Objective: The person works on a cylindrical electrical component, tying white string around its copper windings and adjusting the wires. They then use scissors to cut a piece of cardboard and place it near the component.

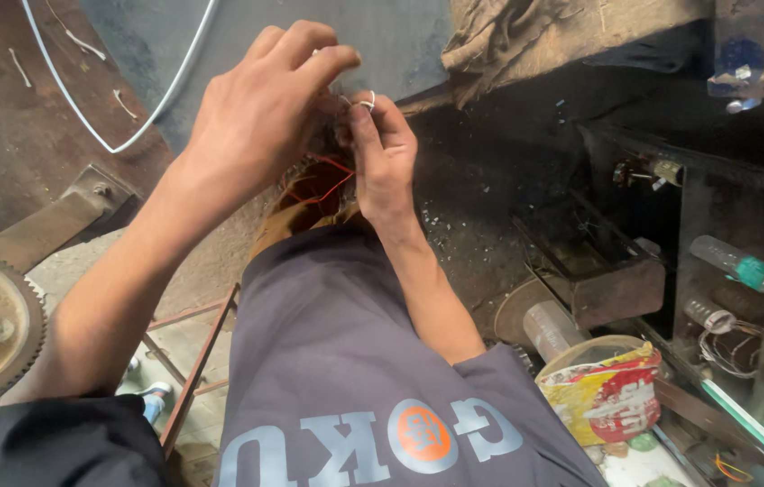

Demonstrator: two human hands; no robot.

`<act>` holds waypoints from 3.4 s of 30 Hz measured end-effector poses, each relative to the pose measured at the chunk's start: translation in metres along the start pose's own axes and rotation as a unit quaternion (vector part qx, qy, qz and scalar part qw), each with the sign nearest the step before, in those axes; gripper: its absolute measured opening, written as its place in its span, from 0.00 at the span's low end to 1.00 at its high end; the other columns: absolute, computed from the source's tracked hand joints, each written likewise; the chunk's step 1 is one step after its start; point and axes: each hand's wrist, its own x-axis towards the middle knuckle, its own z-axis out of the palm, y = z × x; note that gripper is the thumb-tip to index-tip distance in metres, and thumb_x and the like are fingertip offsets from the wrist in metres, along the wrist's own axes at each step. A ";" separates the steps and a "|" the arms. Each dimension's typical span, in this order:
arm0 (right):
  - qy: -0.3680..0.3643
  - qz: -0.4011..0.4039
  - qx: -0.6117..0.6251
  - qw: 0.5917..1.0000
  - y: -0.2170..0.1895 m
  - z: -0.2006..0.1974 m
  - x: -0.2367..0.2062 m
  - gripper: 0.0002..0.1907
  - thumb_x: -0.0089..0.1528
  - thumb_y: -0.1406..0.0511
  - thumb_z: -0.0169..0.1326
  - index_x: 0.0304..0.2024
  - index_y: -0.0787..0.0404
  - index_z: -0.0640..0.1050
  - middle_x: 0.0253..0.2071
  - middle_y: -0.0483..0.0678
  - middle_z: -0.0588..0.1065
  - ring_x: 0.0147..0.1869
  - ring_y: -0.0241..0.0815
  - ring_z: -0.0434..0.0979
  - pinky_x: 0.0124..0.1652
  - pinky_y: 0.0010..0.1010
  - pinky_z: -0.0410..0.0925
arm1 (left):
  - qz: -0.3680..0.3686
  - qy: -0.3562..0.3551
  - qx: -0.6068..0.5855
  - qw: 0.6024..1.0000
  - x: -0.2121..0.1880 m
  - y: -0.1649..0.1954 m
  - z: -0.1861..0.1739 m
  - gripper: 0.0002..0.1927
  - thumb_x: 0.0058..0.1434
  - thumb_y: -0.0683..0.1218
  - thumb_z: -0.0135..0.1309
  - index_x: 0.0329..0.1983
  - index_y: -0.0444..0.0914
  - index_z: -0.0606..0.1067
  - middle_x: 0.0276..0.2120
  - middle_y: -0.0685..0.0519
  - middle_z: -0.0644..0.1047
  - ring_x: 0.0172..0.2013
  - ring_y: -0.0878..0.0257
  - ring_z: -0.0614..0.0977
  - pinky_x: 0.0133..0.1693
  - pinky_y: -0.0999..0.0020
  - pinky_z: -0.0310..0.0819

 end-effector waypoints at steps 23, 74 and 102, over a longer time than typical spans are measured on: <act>0.021 -0.029 -0.320 0.947 -0.031 0.018 -0.014 0.05 0.70 0.72 0.57 0.48 0.66 0.79 0.40 0.39 0.71 0.42 0.25 0.68 0.43 0.17 0.65 | -0.112 -0.073 -0.011 0.991 0.003 0.003 0.010 0.10 0.58 0.45 0.65 0.37 0.39 0.76 0.51 0.54 0.71 0.50 0.53 0.72 0.37 0.59 0.78; 0.055 -0.057 -0.242 0.967 -0.011 0.009 -0.014 0.13 0.70 0.70 0.57 0.57 0.66 0.76 0.42 0.38 0.73 0.44 0.27 0.70 0.46 0.20 0.68 | -0.117 0.063 0.140 0.981 -0.025 0.032 0.020 0.25 0.66 0.56 0.63 0.55 0.33 0.73 0.47 0.44 0.79 0.50 0.48 0.78 0.55 0.53 0.69; -0.174 -0.245 -0.571 0.764 -0.073 0.021 0.042 0.08 0.65 0.75 0.60 0.43 0.65 0.74 0.41 0.47 0.73 0.36 0.35 0.73 0.33 0.25 0.66 | -0.114 0.212 -0.064 0.968 -0.053 -0.004 0.074 0.21 0.65 0.42 0.66 0.60 0.41 0.75 0.52 0.57 0.78 0.61 0.55 0.72 0.62 0.56 0.73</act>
